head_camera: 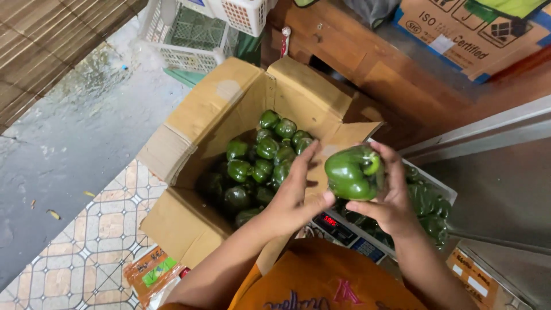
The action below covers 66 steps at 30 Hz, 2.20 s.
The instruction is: Sorting green peppers by transferring them from a cardboard box into a plastic crate on a scale for weighing.
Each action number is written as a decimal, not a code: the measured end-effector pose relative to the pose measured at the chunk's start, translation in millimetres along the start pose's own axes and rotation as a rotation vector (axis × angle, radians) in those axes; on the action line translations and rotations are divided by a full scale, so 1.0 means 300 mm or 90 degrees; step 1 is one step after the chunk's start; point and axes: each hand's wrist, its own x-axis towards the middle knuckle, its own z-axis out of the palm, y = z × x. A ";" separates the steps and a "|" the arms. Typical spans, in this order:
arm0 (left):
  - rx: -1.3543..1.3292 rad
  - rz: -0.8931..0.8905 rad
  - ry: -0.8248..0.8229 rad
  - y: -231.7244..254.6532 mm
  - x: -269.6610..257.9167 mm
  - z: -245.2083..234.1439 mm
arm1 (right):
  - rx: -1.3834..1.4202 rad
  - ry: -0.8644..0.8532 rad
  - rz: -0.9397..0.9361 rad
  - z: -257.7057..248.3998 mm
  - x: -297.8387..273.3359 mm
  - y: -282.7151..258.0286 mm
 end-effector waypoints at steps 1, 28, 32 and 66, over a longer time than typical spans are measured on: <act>0.000 -0.005 0.002 -0.062 -0.003 0.019 | 0.003 -0.001 0.004 0.007 -0.007 -0.009; -0.132 0.244 0.035 -0.055 -0.047 0.123 | -0.261 -0.027 -0.371 0.048 -0.044 0.021; -0.054 0.286 0.039 -0.047 -0.049 0.122 | -0.133 -0.040 -0.338 0.032 -0.049 0.044; 0.613 -0.221 0.117 -0.305 -0.231 0.094 | -0.406 0.382 0.455 -1.053 -0.148 0.403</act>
